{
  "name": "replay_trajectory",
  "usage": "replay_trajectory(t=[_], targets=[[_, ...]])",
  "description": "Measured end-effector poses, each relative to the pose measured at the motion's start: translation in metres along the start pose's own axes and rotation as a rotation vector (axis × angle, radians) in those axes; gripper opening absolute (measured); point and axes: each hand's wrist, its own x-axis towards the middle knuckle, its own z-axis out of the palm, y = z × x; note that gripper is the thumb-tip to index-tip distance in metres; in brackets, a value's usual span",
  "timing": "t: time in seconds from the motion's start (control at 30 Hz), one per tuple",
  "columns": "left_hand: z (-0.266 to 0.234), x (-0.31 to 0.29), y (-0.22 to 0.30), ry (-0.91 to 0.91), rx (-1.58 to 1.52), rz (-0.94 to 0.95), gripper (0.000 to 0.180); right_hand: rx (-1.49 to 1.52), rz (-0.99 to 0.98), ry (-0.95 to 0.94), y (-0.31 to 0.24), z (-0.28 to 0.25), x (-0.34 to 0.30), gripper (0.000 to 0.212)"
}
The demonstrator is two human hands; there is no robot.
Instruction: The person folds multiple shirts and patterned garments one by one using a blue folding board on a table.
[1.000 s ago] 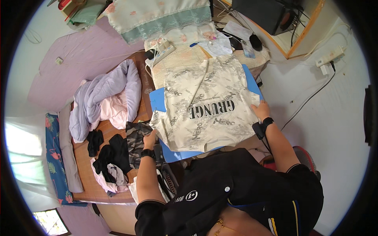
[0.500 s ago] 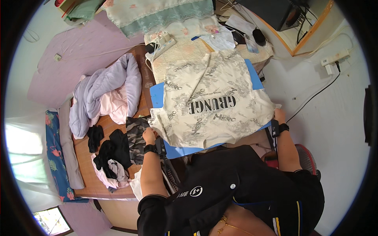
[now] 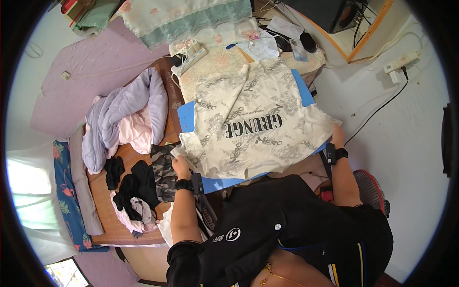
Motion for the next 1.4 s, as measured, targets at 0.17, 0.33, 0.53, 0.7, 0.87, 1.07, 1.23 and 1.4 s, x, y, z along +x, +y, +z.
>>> replay_trajectory(t=[0.17,0.33,0.53,0.7,0.87,1.07,1.23,1.4], targets=[[-0.027,-0.051,0.041,-0.002,-0.265,0.323,0.006,-0.067,-0.072,-0.262,-0.125,0.077,-0.11,0.03],[0.009,-0.093,0.063,-0.325,0.261,0.985,0.021,-0.411,-0.667,-0.779,-0.109,0.111,-0.153,0.018],[0.022,-0.12,0.036,-0.876,0.563,0.967,0.039,-0.806,-0.821,-1.177,-0.093,0.115,-0.185,0.02],[0.002,-0.093,0.025,-0.494,0.567,0.961,0.023,-0.741,-0.681,-0.833,-0.088,0.092,-0.167,0.02],[-0.01,-0.074,0.011,-0.284,0.714,0.659,0.027,-0.963,-0.656,-0.412,-0.083,0.07,-0.159,0.034],[-0.018,-0.066,-0.014,-0.528,0.755,0.297,0.025,-1.002,-0.293,-0.503,-0.053,0.054,-0.143,0.026],[-0.024,-0.081,0.015,-0.91,0.744,-0.053,0.03,-1.17,-0.208,-0.433,-0.067,0.051,-0.135,0.025],[-0.011,-0.059,0.048,-0.885,0.865,0.044,0.035,-1.218,-0.407,-0.336,-0.073,0.065,-0.115,0.027]])
